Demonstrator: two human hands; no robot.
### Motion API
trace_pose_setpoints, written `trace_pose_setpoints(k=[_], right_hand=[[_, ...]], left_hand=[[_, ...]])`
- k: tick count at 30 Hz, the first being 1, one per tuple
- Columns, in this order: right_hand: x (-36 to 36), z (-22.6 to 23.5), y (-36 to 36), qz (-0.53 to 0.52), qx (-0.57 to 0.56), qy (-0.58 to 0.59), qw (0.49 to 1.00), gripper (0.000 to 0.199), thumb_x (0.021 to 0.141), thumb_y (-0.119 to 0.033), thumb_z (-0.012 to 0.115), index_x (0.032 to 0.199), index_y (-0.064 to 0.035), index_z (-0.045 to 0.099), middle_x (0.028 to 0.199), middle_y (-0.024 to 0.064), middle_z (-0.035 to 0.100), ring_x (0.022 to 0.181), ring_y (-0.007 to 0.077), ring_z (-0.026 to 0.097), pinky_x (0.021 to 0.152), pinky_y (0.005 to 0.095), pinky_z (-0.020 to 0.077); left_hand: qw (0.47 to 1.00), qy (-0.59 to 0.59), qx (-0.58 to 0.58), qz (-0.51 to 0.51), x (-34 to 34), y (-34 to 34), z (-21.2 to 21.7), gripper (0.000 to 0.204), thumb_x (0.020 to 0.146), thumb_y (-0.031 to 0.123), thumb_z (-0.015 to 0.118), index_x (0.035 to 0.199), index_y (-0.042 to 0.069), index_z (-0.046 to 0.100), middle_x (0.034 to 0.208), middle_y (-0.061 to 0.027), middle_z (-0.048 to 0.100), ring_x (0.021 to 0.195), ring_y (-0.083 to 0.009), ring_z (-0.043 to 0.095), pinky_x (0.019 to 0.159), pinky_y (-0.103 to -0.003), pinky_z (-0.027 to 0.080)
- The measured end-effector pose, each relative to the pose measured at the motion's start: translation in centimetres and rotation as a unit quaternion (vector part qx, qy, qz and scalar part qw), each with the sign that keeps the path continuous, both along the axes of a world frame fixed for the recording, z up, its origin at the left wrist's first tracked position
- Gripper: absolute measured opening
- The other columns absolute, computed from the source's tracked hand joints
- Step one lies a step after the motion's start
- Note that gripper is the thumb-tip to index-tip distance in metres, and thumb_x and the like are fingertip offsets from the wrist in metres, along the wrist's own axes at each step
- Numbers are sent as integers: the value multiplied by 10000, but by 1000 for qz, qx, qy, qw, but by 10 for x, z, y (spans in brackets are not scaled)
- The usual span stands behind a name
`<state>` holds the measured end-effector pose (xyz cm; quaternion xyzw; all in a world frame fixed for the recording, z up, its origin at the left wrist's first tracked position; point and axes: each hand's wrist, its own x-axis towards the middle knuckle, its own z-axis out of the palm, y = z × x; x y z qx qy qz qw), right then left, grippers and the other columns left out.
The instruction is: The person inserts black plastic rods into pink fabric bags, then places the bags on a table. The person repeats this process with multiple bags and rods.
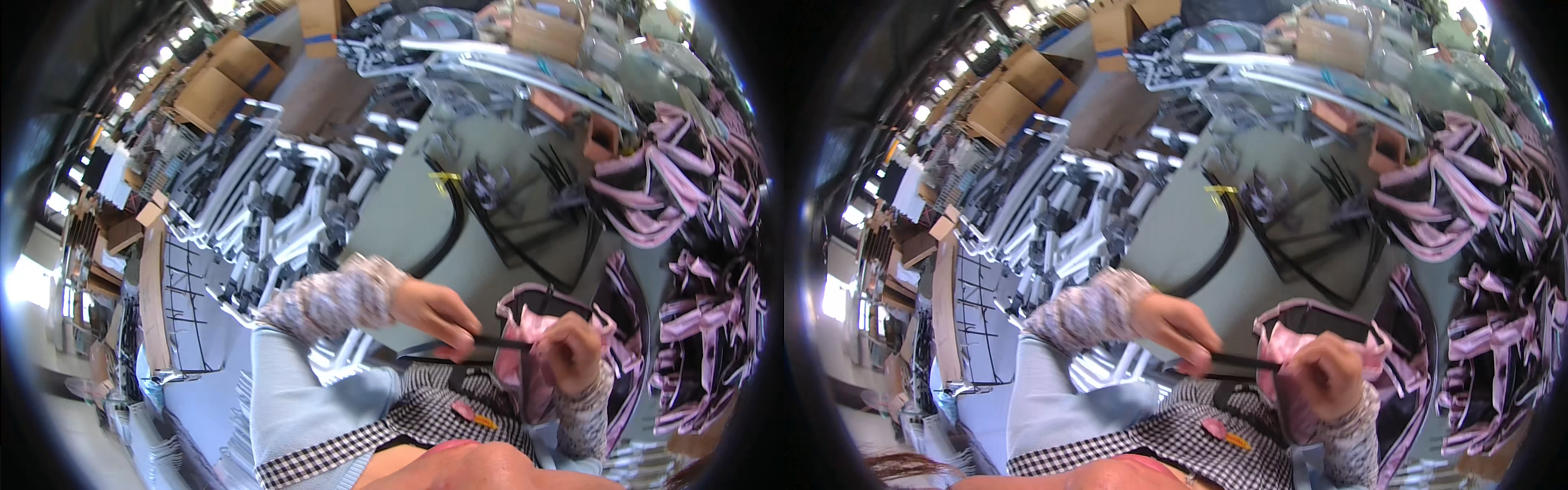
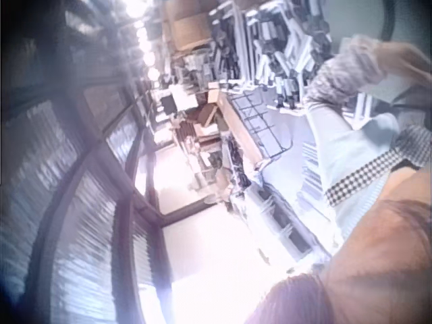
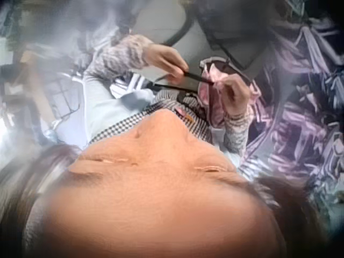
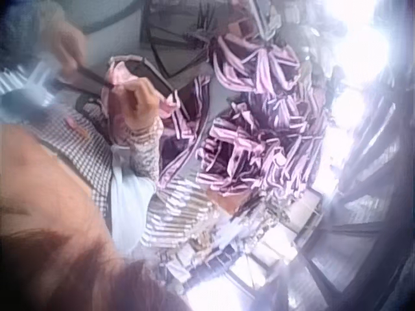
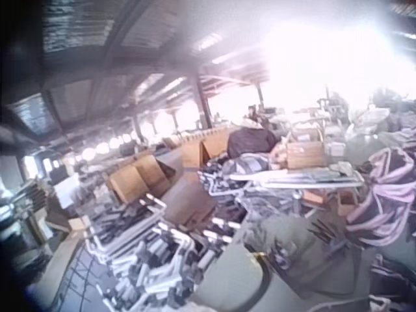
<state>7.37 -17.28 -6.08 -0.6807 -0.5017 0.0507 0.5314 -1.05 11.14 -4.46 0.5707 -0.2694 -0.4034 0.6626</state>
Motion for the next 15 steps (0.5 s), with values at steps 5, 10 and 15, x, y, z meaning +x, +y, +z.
trace_pose_setpoints(k=[5, 10, 15], right_hand=[[-25, 40, 18, 59, -42, 41, 997, 174, 732, -24, 763, 794, -25, 600, 700, 87, 588, 588, 227, 582, 537, 307, 440], [-17, 53, -13, 14, -69, 14, 997, 144, 786, -41, 744, 800, -19, 602, 700, 80, 571, 585, 182, 572, 508, 271, 421], [-18, 64, -14, -10, -100, 45, 994, 211, 797, -134, 743, 722, -30, 575, 663, 55, 555, 624, 232, 582, 555, 334, 423]], left_hand=[[990, -116, 72, 29, 8, -35, -6, 391, 991, 351, 560, 809, 22, 666, 679, -25, 611, 617, -140, 572, 568, -301, 456], [943, -282, 143, 102, 17, -2, -29, 411, 977, 429, 532, 852, 60, 665, 722, -120, 632, 662, -296, 604, 607, -368, 463], [929, -223, 294, 17, 22, 4, 3, 398, 986, 416, 504, 858, 83, 679, 704, -93, 643, 694, -289, 636, 640, -391, 485]])
